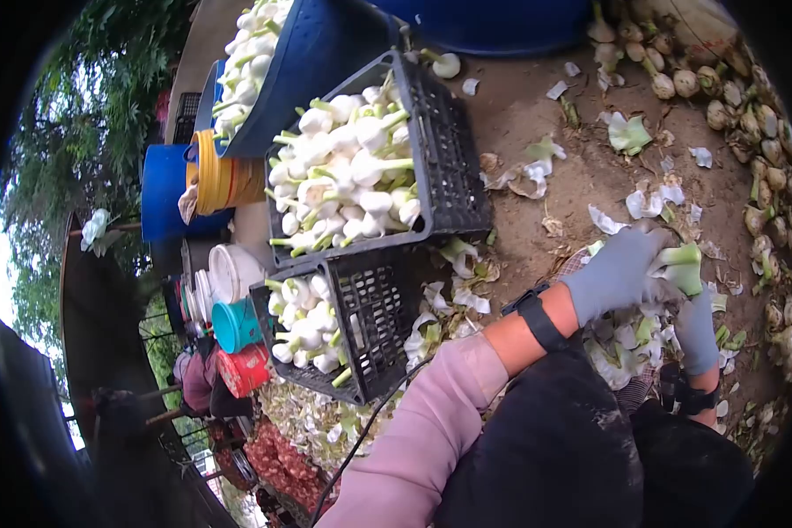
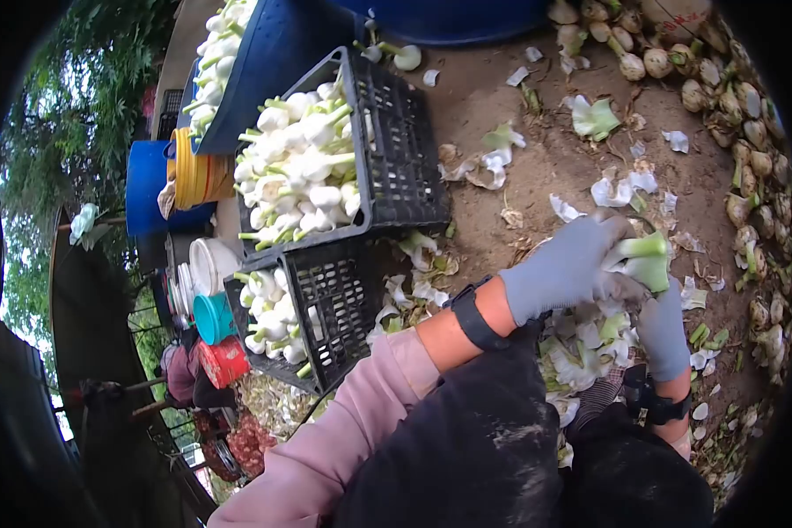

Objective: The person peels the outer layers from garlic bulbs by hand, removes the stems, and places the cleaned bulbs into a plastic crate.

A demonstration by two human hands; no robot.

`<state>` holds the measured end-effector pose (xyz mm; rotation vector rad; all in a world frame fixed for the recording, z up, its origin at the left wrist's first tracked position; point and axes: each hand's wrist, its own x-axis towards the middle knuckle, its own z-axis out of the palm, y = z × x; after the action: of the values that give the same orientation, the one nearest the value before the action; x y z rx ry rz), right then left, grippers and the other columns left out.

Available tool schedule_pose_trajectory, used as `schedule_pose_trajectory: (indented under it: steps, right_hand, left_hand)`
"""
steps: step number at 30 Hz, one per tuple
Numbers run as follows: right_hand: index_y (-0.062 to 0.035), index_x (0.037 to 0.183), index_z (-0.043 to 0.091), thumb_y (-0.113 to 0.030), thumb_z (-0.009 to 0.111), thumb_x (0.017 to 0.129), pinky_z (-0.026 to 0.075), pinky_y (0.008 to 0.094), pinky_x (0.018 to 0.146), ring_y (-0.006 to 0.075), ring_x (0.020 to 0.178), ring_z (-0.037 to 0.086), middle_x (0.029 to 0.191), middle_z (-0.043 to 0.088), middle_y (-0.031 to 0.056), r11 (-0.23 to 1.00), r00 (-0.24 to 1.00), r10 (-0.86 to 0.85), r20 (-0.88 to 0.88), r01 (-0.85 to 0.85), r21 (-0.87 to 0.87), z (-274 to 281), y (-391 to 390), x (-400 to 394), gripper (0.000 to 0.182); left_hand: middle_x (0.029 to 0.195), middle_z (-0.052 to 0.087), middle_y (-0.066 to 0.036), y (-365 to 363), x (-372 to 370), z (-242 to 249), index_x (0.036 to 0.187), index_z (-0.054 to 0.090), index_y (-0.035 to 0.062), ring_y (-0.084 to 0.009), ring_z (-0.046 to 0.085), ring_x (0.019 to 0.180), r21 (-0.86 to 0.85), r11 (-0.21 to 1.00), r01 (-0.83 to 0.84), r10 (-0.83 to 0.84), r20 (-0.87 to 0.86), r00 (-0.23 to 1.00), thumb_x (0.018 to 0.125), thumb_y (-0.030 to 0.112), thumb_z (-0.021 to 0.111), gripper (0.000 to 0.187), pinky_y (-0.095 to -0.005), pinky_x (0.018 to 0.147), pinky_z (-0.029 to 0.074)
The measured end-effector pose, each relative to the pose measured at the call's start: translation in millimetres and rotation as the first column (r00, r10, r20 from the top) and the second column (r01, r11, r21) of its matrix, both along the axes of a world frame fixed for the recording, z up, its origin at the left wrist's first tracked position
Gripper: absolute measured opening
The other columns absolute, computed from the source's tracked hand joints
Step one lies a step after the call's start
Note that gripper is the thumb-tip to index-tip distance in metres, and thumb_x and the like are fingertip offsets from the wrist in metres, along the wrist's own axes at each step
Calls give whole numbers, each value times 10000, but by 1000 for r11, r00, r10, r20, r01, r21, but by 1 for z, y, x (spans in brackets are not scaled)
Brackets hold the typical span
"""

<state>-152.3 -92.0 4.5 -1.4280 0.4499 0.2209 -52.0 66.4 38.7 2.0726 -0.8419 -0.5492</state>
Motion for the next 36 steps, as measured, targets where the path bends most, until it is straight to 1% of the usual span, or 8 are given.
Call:
schedule_pose_trajectory:
  steps: [4, 11, 15, 17, 22, 27, 29, 36]
  right_hand:
    - [-28, 982, 662, -29, 567, 835, 498, 316, 664, 206, 736, 648, 821, 673, 101, 889, 945, 315, -85, -325, -322, 18, 1, 17, 175]
    - [-42, 947, 651, -122, 670, 771, 496, 389, 690, 340, 777, 635, 857, 668, 153, 300, 443, 884, -149, -782, -546, 14, 23, -18, 194]
    - [-34, 1152, 536, -112, 602, 799, 486, 406, 698, 336, 796, 631, 881, 664, 198, 575, 809, 560, -178, -535, -619, -30, -11, -29, 367]
    - [-92, 1430, 362, -162, 534, 747, 478, 506, 692, 445, 797, 617, 882, 641, 293, 416, 862, 506, 28, -215, -883, -51, -26, -40, 708]
    - [-34, 1293, 492, -82, 567, 811, 482, 418, 768, 375, 894, 628, 985, 649, 239, 474, 921, 369, -124, -302, -828, 8, -19, -38, 490]
    - [31, 1195, 576, -54, 580, 878, 468, 359, 868, 311, 981, 628, 1116, 639, 217, 535, 937, 303, -176, -320, -781, 43, -21, -53, 327]
    - [7, 1009, 632, -150, 579, 913, 463, 317, 631, 159, 693, 578, 763, 637, 102, 664, 897, 348, -272, -440, -604, 70, -16, -55, 191]
    - [77, 1110, 580, -47, 567, 900, 464, 330, 787, 228, 886, 621, 993, 656, 156, 855, 990, 56, -126, -113, -506, 59, -46, -114, 244]
  left_hand:
    - [1080, 641, -115, 37, -11, 7, 1115, 587, 16, -196, 625, 995, -211, 856, -472, 107, -821, 560, 923, 344, 615, 381, -335, 855, 504]
    - [976, 674, -119, 180, -34, 108, 1103, 592, -17, -176, 668, 850, -335, 412, -847, 471, -718, 513, 1009, 260, 449, 326, -282, 758, 566]
    - [1058, 649, -142, 333, -94, 165, 1111, 581, -15, -230, 640, 927, -74, 312, -947, 915, 294, 278, 958, 232, 565, 291, -322, 820, 518]
    - [1087, 605, -230, 410, -141, 157, 1188, 549, -31, -333, 605, 1001, 424, 192, -885, 255, 849, 462, 887, 284, 665, 451, -422, 869, 491]
    - [1070, 643, -224, 348, -218, 116, 1165, 569, -31, -309, 624, 991, 592, 240, -770, 928, 94, 362, 804, 278, 702, 493, -381, 891, 469]
    - [872, 695, -131, 391, -217, 70, 1001, 638, -21, -224, 656, 768, 550, 372, -748, 928, -185, 325, 723, 81, 654, 297, -322, 717, 507]
    - [848, 700, -131, 406, -220, 58, 981, 658, -20, -208, 654, 750, 563, 411, -717, 911, -220, 349, 695, 57, 636, 297, -319, 713, 507]
    - [835, 692, -175, 348, -215, 95, 997, 675, 9, -275, 673, 777, 597, 508, -621, 846, -212, 489, 668, 100, 638, 343, -351, 729, 512]
